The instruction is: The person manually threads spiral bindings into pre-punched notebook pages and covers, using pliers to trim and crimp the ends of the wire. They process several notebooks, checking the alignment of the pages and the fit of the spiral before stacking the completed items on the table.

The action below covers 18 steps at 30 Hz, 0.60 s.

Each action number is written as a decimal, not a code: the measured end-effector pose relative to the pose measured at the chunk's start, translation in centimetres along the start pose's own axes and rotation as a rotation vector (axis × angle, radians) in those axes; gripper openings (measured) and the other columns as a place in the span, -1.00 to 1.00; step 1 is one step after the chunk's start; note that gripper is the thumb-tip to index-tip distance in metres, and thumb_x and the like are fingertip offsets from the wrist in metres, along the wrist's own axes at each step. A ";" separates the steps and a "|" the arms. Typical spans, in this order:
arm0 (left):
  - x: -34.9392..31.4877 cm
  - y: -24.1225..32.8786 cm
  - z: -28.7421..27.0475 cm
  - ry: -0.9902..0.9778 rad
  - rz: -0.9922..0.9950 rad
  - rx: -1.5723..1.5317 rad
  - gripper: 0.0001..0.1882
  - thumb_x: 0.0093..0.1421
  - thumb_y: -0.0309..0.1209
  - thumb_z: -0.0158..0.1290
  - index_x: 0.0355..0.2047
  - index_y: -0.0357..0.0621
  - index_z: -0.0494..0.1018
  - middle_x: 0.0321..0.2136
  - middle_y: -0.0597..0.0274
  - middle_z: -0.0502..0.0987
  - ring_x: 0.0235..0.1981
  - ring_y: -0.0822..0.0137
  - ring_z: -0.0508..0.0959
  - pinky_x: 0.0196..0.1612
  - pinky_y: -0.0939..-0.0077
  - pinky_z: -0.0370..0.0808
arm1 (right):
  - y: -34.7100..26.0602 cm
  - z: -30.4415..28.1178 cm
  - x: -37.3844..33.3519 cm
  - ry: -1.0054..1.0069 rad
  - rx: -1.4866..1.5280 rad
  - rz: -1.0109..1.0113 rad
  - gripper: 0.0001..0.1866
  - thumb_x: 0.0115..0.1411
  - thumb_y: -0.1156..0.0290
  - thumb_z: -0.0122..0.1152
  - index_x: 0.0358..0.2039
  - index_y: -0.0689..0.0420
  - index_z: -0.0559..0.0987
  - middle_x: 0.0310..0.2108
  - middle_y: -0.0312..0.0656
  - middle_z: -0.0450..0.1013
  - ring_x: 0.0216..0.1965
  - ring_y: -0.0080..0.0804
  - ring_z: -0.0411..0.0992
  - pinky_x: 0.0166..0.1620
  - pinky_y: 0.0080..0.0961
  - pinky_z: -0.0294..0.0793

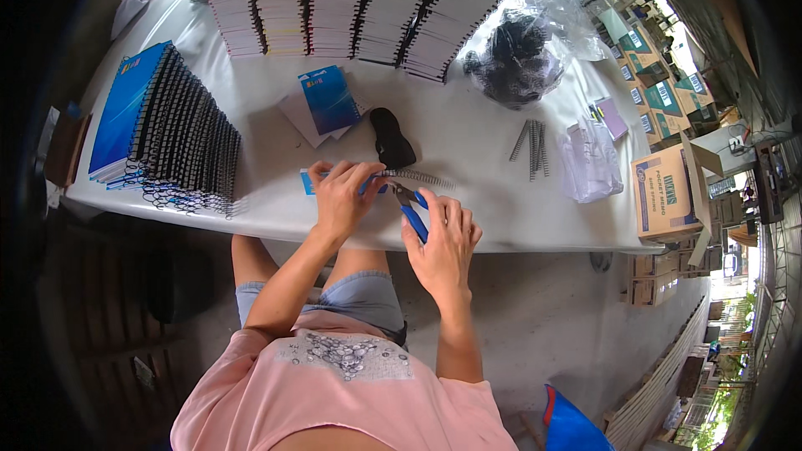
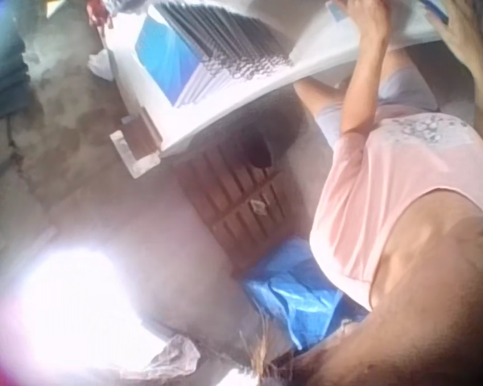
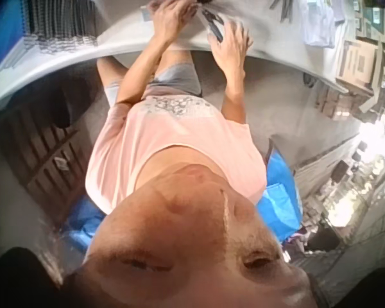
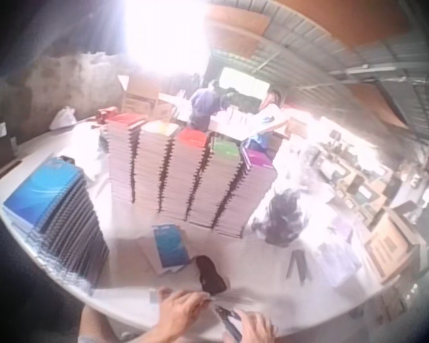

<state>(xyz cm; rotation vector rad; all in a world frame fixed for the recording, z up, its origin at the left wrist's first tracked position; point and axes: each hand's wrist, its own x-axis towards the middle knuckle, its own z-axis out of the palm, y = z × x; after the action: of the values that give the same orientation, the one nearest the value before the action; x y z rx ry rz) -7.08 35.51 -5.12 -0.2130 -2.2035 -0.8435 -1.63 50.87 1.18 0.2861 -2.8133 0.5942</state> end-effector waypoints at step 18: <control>0.0 0.2 0.0 0.026 0.023 0.032 -0.80 -0.09 -0.30 0.23 -0.40 0.15 0.50 -0.62 0.55 0.49 -0.52 0.55 0.42 -0.21 0.38 0.10 | 0.3 1.2 0.6 0.004 -0.115 0.062 -0.54 0.08 0.11 0.10 -0.01 -0.02 0.42 -0.18 -0.16 0.35 -0.14 -0.18 0.31 -0.08 -0.22 0.20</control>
<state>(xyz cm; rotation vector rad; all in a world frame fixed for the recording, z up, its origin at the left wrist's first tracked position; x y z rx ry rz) -7.05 35.67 -5.01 -0.2102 -2.1849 -0.7937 -2.56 50.52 0.19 0.1762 -2.8479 0.4424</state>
